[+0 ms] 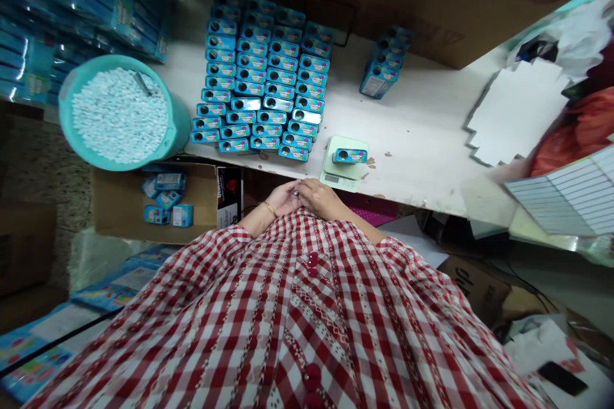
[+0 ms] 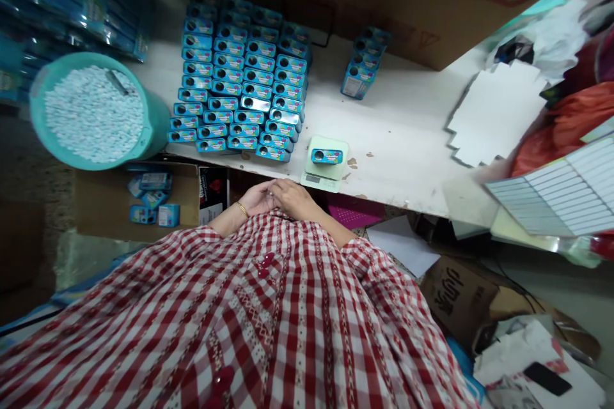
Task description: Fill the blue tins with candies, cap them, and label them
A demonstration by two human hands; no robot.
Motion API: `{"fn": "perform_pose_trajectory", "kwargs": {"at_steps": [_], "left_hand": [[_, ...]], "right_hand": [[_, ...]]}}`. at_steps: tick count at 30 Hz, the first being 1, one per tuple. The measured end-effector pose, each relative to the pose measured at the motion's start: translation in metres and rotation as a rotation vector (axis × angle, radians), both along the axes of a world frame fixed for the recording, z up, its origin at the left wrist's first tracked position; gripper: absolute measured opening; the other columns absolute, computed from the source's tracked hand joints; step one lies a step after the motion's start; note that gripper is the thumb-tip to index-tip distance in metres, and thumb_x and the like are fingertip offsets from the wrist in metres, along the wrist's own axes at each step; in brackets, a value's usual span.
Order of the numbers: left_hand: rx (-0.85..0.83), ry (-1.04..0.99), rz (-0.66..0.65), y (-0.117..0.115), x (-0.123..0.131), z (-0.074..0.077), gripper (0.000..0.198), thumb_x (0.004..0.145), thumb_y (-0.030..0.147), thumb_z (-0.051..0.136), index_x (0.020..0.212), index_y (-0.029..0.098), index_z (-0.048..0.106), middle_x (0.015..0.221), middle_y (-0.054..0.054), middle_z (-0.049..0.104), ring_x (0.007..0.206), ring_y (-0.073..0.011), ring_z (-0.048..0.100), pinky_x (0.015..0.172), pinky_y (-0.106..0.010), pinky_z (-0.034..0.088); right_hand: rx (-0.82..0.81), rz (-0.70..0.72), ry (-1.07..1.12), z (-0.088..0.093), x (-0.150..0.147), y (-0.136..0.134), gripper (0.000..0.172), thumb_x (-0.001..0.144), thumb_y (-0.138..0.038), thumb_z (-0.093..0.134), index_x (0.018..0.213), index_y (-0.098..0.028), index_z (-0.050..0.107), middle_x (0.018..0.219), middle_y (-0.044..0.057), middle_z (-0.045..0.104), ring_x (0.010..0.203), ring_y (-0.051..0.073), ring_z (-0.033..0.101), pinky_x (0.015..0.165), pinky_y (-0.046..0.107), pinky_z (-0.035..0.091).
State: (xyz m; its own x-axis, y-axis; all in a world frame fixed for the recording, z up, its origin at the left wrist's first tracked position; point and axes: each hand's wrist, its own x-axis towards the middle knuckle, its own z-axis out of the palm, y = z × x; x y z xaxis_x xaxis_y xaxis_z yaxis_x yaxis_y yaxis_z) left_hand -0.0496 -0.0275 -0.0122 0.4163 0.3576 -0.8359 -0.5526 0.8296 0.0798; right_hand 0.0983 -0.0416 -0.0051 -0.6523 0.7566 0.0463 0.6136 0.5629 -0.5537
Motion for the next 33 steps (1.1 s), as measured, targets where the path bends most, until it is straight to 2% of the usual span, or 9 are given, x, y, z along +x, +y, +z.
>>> {"fn": "perform_pose_trajectory", "kwargs": {"at_steps": [5, 7, 10, 15, 22, 24, 27, 29, 33], "left_hand": [[0.016, 0.033, -0.032, 0.005, 0.005, -0.001, 0.031, 0.091, 0.018, 0.037, 0.088, 0.003, 0.064, 0.081, -0.015, 0.069, 0.079, -0.0177, 0.067, 0.078, -0.03, 0.052], [0.022, 0.035, -0.036, 0.006, 0.006, -0.001, 0.031, 0.091, 0.018, 0.037, 0.088, 0.003, 0.065, 0.086, -0.017, 0.069, 0.084, -0.0189, 0.067, 0.079, -0.029, 0.052], [0.024, 0.031, -0.037, 0.007, 0.008, -0.001, 0.031, 0.091, 0.018, 0.039, 0.088, 0.004, 0.065, 0.086, -0.017, 0.07, 0.086, -0.0188, 0.067, 0.08, -0.029, 0.052], [0.034, 0.013, -0.035, 0.006, 0.007, -0.003, 0.03, 0.09, 0.019, 0.04, 0.089, 0.004, 0.066, 0.087, -0.016, 0.07, 0.085, -0.0185, 0.068, 0.08, -0.029, 0.052], [0.041, 0.001, -0.026, 0.007, 0.007, 0.001, 0.028, 0.089, 0.018, 0.041, 0.097, 0.005, 0.065, 0.087, -0.015, 0.07, 0.086, -0.0186, 0.067, 0.083, -0.03, 0.051], [0.048, 0.001, -0.021, 0.012, 0.011, 0.007, 0.029, 0.09, 0.019, 0.04, 0.094, 0.005, 0.065, 0.087, -0.015, 0.07, 0.085, -0.0182, 0.067, 0.081, -0.029, 0.051], [0.065, -0.033, -0.008, 0.023, 0.021, 0.016, 0.032, 0.092, 0.022, 0.037, 0.09, 0.005, 0.064, 0.086, -0.015, 0.069, 0.083, -0.0179, 0.067, 0.074, -0.027, 0.052], [0.078, -0.05, -0.002, 0.03, 0.027, 0.022, 0.032, 0.093, 0.024, 0.038, 0.09, 0.006, 0.064, 0.084, -0.013, 0.068, 0.079, -0.0167, 0.066, 0.066, -0.023, 0.052], [0.096, 0.011, 0.0, 0.038, 0.024, 0.026, 0.02, 0.088, 0.014, 0.045, 0.093, 0.006, 0.063, 0.073, -0.008, 0.065, 0.063, -0.011, 0.062, 0.048, -0.016, 0.043]], "right_hand": [[0.043, -0.383, 0.165, 0.01, 0.051, 0.027, 0.02, 0.089, -0.021, 0.043, 0.099, -0.017, 0.059, 0.092, 0.009, 0.061, 0.089, 0.019, 0.055, 0.08, 0.033, 0.047], [0.052, -0.486, 0.176, 0.008, 0.07, 0.039, 0.016, 0.087, -0.02, 0.047, 0.097, -0.018, 0.06, 0.089, 0.008, 0.061, 0.086, 0.018, 0.057, 0.078, 0.032, 0.047], [0.052, -0.526, 0.182, 0.002, 0.084, 0.05, 0.012, 0.086, -0.021, 0.05, 0.092, -0.018, 0.06, 0.086, 0.006, 0.062, 0.083, 0.018, 0.058, 0.076, 0.03, 0.047], [0.033, -0.617, 0.224, -0.003, 0.083, 0.055, 0.014, 0.087, -0.025, 0.05, 0.081, -0.02, 0.062, 0.084, 0.005, 0.065, 0.082, 0.017, 0.06, 0.077, 0.03, 0.047], [-0.03, -0.824, 0.436, 0.013, 0.088, 0.052, 0.015, 0.083, -0.033, 0.057, 0.082, -0.02, 0.065, 0.08, 0.001, 0.066, 0.071, 0.015, 0.061, 0.07, 0.03, 0.05], [-0.056, -0.818, 0.513, 0.024, 0.083, 0.048, 0.018, 0.083, -0.036, 0.058, 0.087, -0.02, 0.066, 0.081, 0.001, 0.066, 0.072, 0.015, 0.061, 0.07, 0.03, 0.051], [-0.142, -0.624, 0.516, 0.041, 0.074, 0.046, 0.026, 0.083, -0.039, 0.059, 0.101, -0.022, 0.066, 0.091, 0.002, 0.067, 0.08, 0.015, 0.062, 0.076, 0.031, 0.052], [-0.141, -0.553, 0.442, 0.046, 0.075, 0.047, 0.034, 0.084, -0.041, 0.056, 0.113, -0.024, 0.061, 0.1, 0.003, 0.066, 0.088, 0.016, 0.062, 0.081, 0.033, 0.052], [-0.014, -0.697, 0.26, 0.036, 0.102, 0.051, 0.038, 0.091, -0.042, 0.043, 0.122, -0.024, 0.056, 0.106, 0.008, 0.063, 0.096, 0.019, 0.06, 0.082, 0.037, 0.051]]}}
